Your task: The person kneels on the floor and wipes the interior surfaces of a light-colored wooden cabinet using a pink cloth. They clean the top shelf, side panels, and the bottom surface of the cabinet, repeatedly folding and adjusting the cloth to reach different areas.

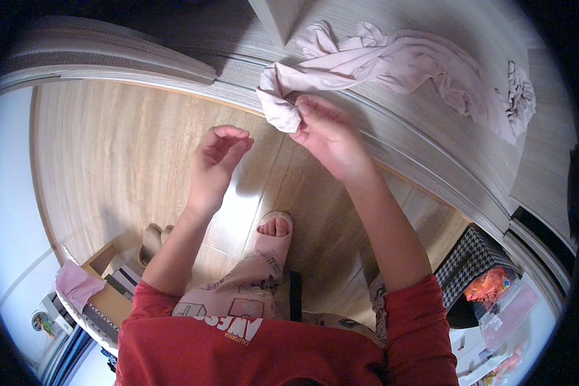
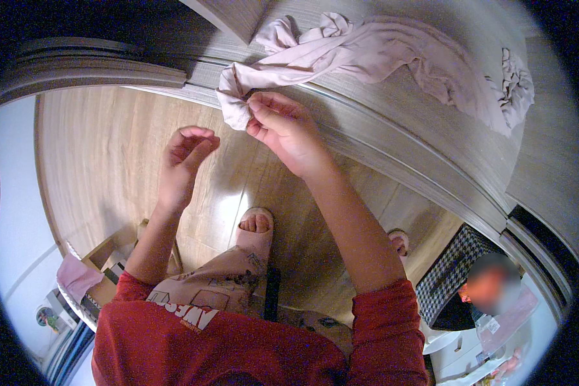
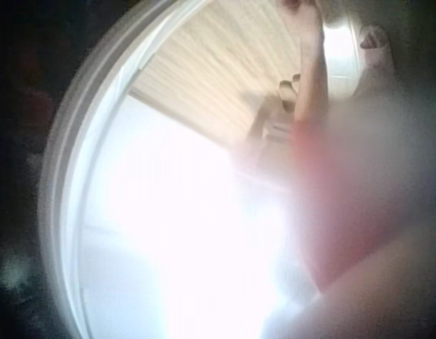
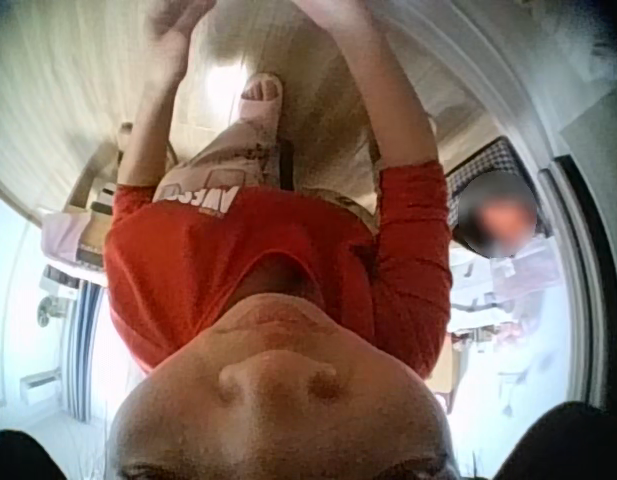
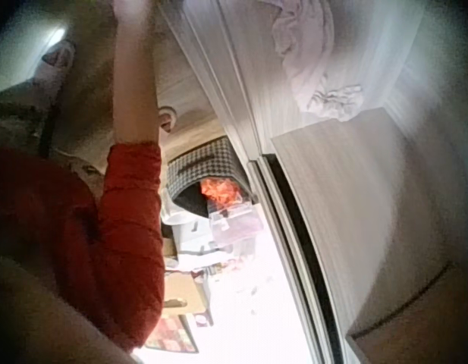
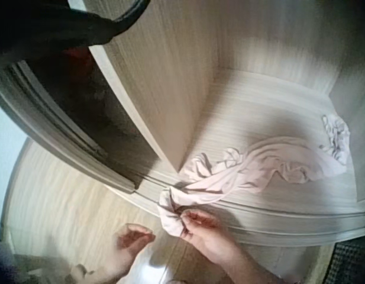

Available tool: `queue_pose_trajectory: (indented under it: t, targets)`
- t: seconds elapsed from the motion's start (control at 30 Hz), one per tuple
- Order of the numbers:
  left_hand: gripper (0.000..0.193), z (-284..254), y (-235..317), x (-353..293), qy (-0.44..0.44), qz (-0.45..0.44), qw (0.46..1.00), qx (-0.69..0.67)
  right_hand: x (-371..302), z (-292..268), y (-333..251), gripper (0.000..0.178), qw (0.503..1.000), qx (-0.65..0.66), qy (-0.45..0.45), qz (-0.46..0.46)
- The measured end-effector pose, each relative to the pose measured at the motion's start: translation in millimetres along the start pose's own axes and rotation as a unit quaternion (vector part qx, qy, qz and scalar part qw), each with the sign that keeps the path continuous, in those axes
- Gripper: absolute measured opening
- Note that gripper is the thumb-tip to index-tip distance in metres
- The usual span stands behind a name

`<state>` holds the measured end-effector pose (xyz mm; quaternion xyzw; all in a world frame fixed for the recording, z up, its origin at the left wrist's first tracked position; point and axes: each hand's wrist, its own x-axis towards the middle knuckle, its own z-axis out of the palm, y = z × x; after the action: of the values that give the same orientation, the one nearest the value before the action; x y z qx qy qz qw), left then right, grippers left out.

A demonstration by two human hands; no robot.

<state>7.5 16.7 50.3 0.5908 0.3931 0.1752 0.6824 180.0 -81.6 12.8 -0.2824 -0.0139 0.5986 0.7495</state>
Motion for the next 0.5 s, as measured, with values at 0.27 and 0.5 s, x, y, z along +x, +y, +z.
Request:
queue_pose_trajectory:
  t: [0.27, 0.5]
  targets:
    - [0.029, 29.6, 38.4, 28.3, -0.068, 0.328, 0.891, 0.306, -8.9, 20.1, -22.0, 0.010, 0.999, 0.041, -0.019, 0.011]
    - [0.013, 49.9, 55.1, 28.6, -0.076, 0.237, 0.962, 0.111, -14.0, 36.0, -46.6, 0.010, 0.998, 0.058, -0.025, 0.016]
